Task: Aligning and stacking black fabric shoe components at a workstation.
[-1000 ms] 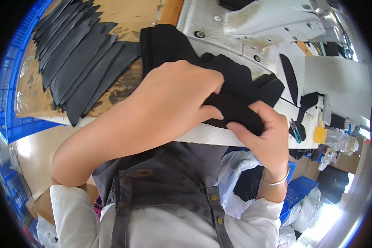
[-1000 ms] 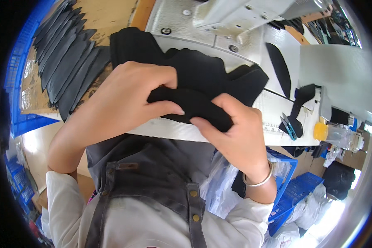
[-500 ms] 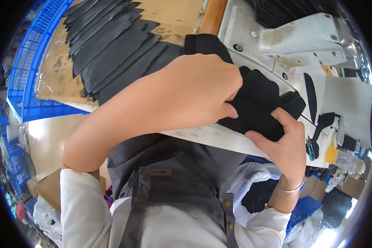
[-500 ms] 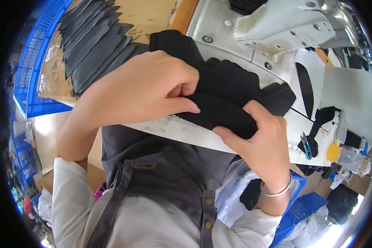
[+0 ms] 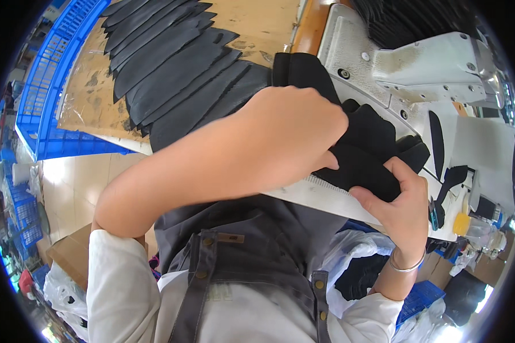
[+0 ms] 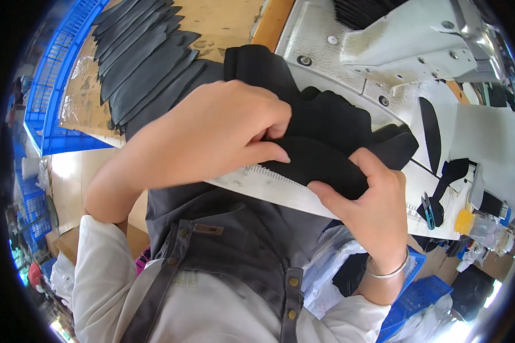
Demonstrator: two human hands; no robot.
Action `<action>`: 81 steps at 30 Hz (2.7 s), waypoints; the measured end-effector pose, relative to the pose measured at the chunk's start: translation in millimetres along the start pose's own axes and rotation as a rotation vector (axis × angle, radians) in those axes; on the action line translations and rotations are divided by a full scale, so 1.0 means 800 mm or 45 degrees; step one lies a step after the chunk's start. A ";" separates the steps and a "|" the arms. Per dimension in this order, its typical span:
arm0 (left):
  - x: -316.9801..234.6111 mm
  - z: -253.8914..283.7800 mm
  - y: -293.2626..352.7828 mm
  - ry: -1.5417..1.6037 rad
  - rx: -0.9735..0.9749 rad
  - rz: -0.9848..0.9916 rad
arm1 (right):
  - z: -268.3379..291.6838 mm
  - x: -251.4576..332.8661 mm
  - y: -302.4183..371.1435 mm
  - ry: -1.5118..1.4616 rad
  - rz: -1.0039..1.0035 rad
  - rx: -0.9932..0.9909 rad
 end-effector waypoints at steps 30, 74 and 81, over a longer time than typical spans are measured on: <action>-0.045 -0.082 0.013 -0.484 -0.250 -0.345 | 0.038 -0.056 0.023 -0.470 -0.280 0.202; -0.071 0.166 -0.170 -0.396 -0.728 -0.645 | -0.025 -0.060 0.050 0.177 0.606 -0.808; 0.063 0.170 -0.046 -0.136 -0.476 -0.092 | -0.024 -0.061 0.057 0.283 0.558 -0.810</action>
Point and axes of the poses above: each hand's wrist, its own y-axis away from the middle knuckle, its own z-axis out of the back of the hand, x = y × z, the point moved 1 cm from there along -y, towards the middle knuckle, and after that the axes turned 9 degrees about z, right-handed, at the moved point
